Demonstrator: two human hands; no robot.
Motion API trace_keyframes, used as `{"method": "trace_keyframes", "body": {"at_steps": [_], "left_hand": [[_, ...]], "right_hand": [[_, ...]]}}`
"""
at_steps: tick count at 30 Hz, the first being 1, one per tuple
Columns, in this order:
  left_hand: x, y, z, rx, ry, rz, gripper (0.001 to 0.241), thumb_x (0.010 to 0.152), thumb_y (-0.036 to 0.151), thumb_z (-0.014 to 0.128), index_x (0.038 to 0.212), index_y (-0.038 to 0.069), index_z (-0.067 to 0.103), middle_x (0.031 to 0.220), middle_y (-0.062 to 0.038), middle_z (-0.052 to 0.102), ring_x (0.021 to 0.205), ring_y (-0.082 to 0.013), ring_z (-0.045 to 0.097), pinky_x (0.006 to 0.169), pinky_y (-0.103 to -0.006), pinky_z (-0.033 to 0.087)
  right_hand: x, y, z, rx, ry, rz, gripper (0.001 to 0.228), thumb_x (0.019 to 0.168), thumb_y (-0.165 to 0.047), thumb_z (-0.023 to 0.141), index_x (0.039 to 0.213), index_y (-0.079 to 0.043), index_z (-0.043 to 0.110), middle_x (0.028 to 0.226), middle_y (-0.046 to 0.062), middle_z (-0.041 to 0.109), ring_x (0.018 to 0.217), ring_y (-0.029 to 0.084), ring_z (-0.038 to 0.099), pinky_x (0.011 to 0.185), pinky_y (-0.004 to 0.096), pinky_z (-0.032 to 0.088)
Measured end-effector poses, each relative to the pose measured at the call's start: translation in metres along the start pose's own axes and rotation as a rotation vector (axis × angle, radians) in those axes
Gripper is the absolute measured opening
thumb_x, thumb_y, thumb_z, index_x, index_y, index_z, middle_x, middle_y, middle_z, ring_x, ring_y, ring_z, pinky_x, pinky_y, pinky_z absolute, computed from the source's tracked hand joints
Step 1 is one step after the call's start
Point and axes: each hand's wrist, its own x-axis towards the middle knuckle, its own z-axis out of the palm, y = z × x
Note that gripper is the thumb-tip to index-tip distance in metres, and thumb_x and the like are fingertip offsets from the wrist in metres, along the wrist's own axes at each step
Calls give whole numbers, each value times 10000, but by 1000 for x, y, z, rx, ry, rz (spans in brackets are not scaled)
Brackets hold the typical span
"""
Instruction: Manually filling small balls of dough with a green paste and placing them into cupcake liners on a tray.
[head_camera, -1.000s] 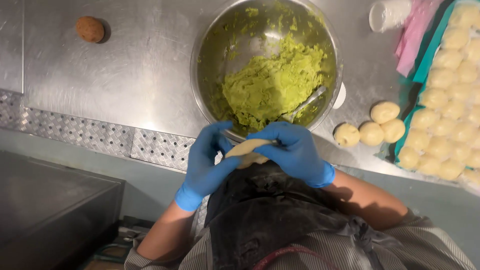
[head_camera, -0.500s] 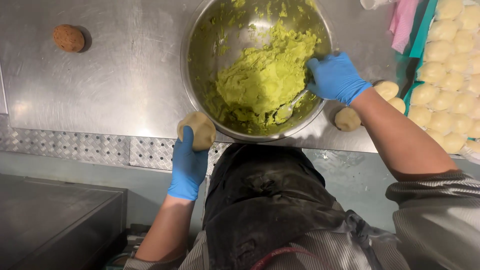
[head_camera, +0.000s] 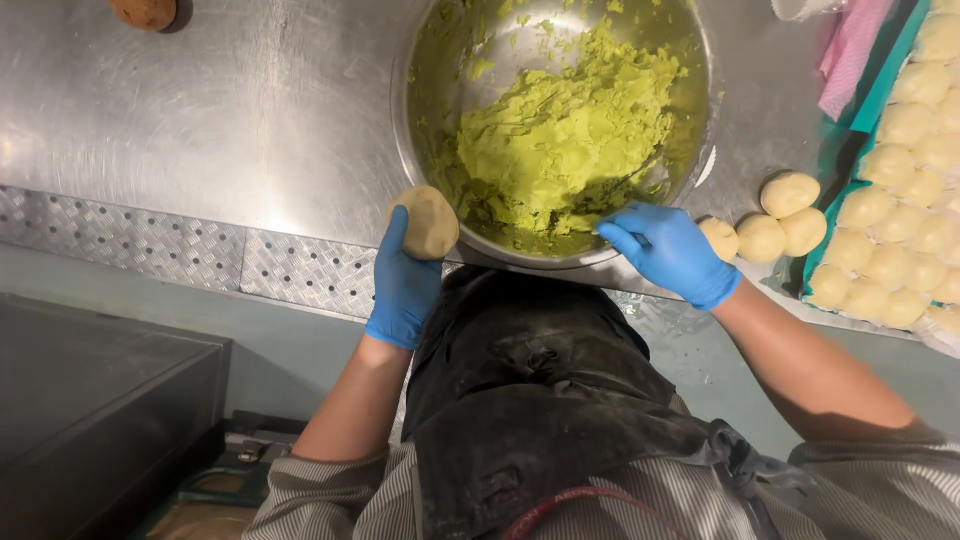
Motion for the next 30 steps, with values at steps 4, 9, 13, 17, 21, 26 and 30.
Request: {"method": "trace_keyframes", "body": {"at_steps": [4,9,13,17,21,26,30], "left_hand": [[-5,1,8,10,-5,-3,520,928,300,759,1335,11,614,1341,-192,656,1218,-350,664,1086,-482,539],[-4,2,4,27,13,-55,598,935,349,727,1400,9,570,1417,-196,610,1271,-334,632,1137,-476,495],[-4,7,0,60,-28,-88,599,955,370,705,1417,20,552,1451,-164,581,1315,-314,597,1172,-460,466],[4,8,-5,65,-107,-143,646,972,395,677,1469,24,496,1538,-165,495,1394,-312,522,1235,-452,401],[10,2,-14,46,-70,-104,665,961,397,688,1478,26,492,1506,-190,526,1348,-323,563,1219,-460,403],[7,2,-7,37,-82,-95,683,959,404,687,1484,19,483,1510,-186,521,1351,-324,559,1201,-463,411],[8,4,-10,31,-133,-109,679,982,397,659,1503,16,447,1526,-188,496,1365,-328,539,1208,-464,396]], "right_hand": [[4,6,-20,-87,110,-129,250,1097,-294,598,926,-138,694,753,108,639,704,335,667,685,441,573],[24,12,-20,-276,6,-342,253,1087,-259,579,870,-129,586,790,78,633,740,320,673,659,444,580],[45,24,-23,-215,-97,-338,332,1104,-265,530,809,-114,516,705,91,557,683,359,630,632,475,549],[65,1,-32,-52,-132,-210,408,1124,-210,492,732,-138,404,605,63,403,563,345,509,568,442,472],[76,-13,-24,48,-118,-56,467,1126,-181,542,677,-95,448,534,101,440,488,307,539,544,379,470],[78,0,-16,377,-33,329,405,1131,-241,571,755,-99,621,585,81,628,502,211,626,531,316,506],[66,43,1,693,112,530,368,1160,-231,496,883,-38,645,699,155,663,552,225,676,461,320,552]]}}
